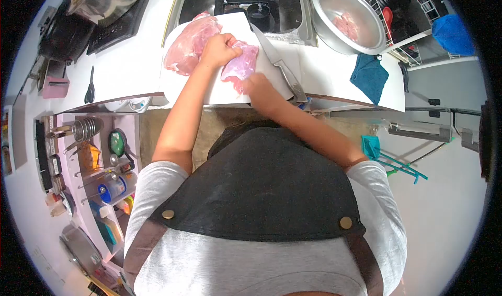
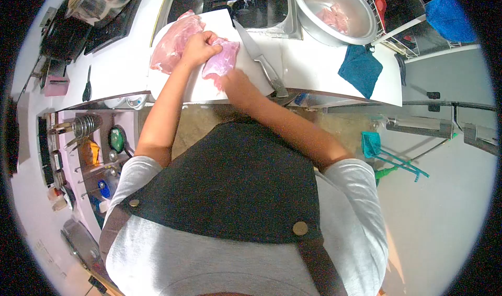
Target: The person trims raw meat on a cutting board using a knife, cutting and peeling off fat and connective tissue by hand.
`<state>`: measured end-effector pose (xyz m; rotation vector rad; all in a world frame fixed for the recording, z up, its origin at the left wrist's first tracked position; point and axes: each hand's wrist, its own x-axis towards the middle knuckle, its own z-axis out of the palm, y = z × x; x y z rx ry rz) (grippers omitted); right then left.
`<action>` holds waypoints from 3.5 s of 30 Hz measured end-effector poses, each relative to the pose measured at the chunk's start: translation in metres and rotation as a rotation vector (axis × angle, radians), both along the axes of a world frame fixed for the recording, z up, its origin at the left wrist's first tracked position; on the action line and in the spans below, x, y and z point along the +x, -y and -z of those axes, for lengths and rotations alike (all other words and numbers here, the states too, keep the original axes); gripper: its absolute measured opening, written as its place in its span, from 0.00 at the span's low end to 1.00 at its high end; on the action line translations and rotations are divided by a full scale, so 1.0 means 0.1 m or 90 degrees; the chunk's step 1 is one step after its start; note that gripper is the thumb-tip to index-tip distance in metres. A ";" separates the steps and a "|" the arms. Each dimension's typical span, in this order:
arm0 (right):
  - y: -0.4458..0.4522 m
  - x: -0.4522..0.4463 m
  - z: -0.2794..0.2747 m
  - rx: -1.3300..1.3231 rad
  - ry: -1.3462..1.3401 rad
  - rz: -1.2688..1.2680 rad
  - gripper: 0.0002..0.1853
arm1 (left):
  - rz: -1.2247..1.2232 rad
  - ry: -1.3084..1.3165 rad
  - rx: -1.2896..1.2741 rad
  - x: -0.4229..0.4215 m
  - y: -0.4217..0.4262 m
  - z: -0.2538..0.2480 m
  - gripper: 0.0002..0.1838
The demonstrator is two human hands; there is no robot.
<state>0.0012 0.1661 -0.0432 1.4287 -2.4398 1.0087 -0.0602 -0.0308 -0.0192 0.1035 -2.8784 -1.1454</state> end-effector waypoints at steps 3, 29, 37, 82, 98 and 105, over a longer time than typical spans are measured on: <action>-0.04 0.05 -0.02 -0.039 0.041 0.004 0.07 | -0.004 -0.027 0.019 0.00 0.01 0.07 0.15; -0.28 -0.29 -0.37 0.092 0.231 0.164 0.08 | 0.064 0.015 0.060 0.08 -0.10 0.01 0.16; -0.56 -0.36 -0.39 0.099 0.113 0.323 0.20 | -0.089 0.016 0.804 0.19 -0.31 -0.33 0.07; -0.95 -0.25 -0.37 0.025 0.501 0.196 0.21 | 0.102 -0.225 -0.117 0.76 -0.07 -0.05 0.10; -1.20 -0.05 -0.33 -0.147 0.705 0.213 0.24 | 0.410 -0.281 -0.369 0.00 0.15 -0.09 0.17; -1.37 0.06 -0.31 -0.173 0.700 0.236 0.25 | 0.158 -0.294 -0.131 -0.15 0.31 -0.61 0.11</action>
